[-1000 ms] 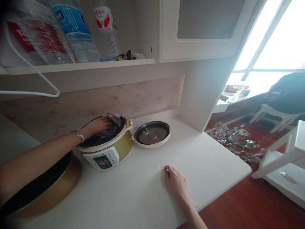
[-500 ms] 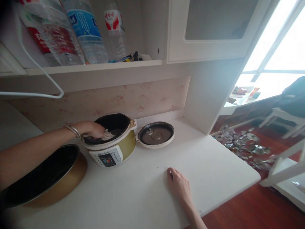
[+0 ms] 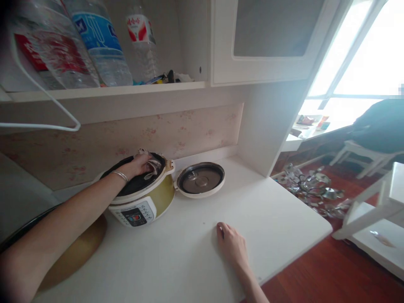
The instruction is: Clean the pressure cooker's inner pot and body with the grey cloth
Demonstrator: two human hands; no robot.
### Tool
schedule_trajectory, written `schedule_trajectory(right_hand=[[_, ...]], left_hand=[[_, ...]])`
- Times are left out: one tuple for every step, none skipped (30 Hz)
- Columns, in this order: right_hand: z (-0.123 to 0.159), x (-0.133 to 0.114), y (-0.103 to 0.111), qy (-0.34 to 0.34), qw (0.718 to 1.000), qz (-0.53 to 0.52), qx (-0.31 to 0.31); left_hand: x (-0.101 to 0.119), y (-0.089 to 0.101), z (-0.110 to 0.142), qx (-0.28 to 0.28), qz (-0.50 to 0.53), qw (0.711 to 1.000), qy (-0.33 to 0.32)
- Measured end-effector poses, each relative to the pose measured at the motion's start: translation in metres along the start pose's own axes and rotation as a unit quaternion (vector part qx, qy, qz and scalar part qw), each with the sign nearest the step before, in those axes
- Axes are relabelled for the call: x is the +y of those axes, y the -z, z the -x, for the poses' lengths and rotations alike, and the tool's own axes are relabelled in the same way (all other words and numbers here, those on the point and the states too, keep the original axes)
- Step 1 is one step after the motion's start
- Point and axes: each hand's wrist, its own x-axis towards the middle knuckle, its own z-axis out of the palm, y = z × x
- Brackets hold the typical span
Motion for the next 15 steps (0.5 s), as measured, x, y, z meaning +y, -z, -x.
schedule_trajectory(right_hand=[[0.000,0.000,0.000,-0.001,1.000,0.001,0.002],[0.000,0.000,0.000,-0.001,1.000,0.002,0.004],[0.000,0.000,0.000,-0.001,1.000,0.002,0.004],[0.000,0.000,0.000,-0.001,1.000,0.002,0.003],[-0.001,0.001,0.000,-0.002,1.000,0.002,0.002],[-0.001,0.001,0.000,-0.002,1.000,0.003,0.001],[-0.001,0.002,-0.001,-0.003,1.000,0.003,0.000],[-0.002,0.003,-0.001,-0.002,1.000,0.003,-0.001],[-0.002,0.003,-0.001,0.000,1.000,0.003,-0.001],[-0.002,0.004,-0.001,0.002,1.000,0.002,0.001],[-0.002,0.005,-0.002,0.005,1.000,0.002,0.002],[-0.002,0.005,-0.002,0.007,1.000,0.002,0.003],[-0.001,0.006,-0.003,0.007,1.000,0.002,0.004],[-0.001,0.006,-0.003,0.008,1.000,0.001,0.005],[-0.001,0.007,-0.004,0.008,1.000,-0.001,0.005]], left_hand=[[-0.001,0.004,-0.004,0.012,0.010,1.000,0.011],[-0.001,0.008,-0.006,0.025,0.022,0.999,0.023],[-0.002,0.011,-0.007,0.036,0.035,0.998,0.033],[-0.003,0.012,-0.007,0.045,0.043,0.997,0.038],[-0.005,0.013,-0.005,0.051,0.050,0.997,0.040],[-0.006,0.012,-0.002,0.054,0.056,0.996,0.038],[-0.008,0.011,0.002,0.054,0.062,0.996,0.033],[-0.008,0.009,0.007,0.053,0.066,0.996,0.026],[-0.009,0.007,0.013,0.044,0.071,0.996,0.016],[-0.008,0.007,0.020,0.024,0.074,0.997,0.002],[-0.007,0.007,0.027,-0.008,0.074,0.997,-0.012],[-0.005,0.009,0.036,-0.048,0.070,0.996,-0.023],[-0.003,0.013,0.045,-0.091,0.060,0.994,-0.029],[0.000,0.017,0.053,-0.131,0.042,0.990,-0.031],[0.003,0.023,0.062,-0.162,0.013,0.986,-0.028]])
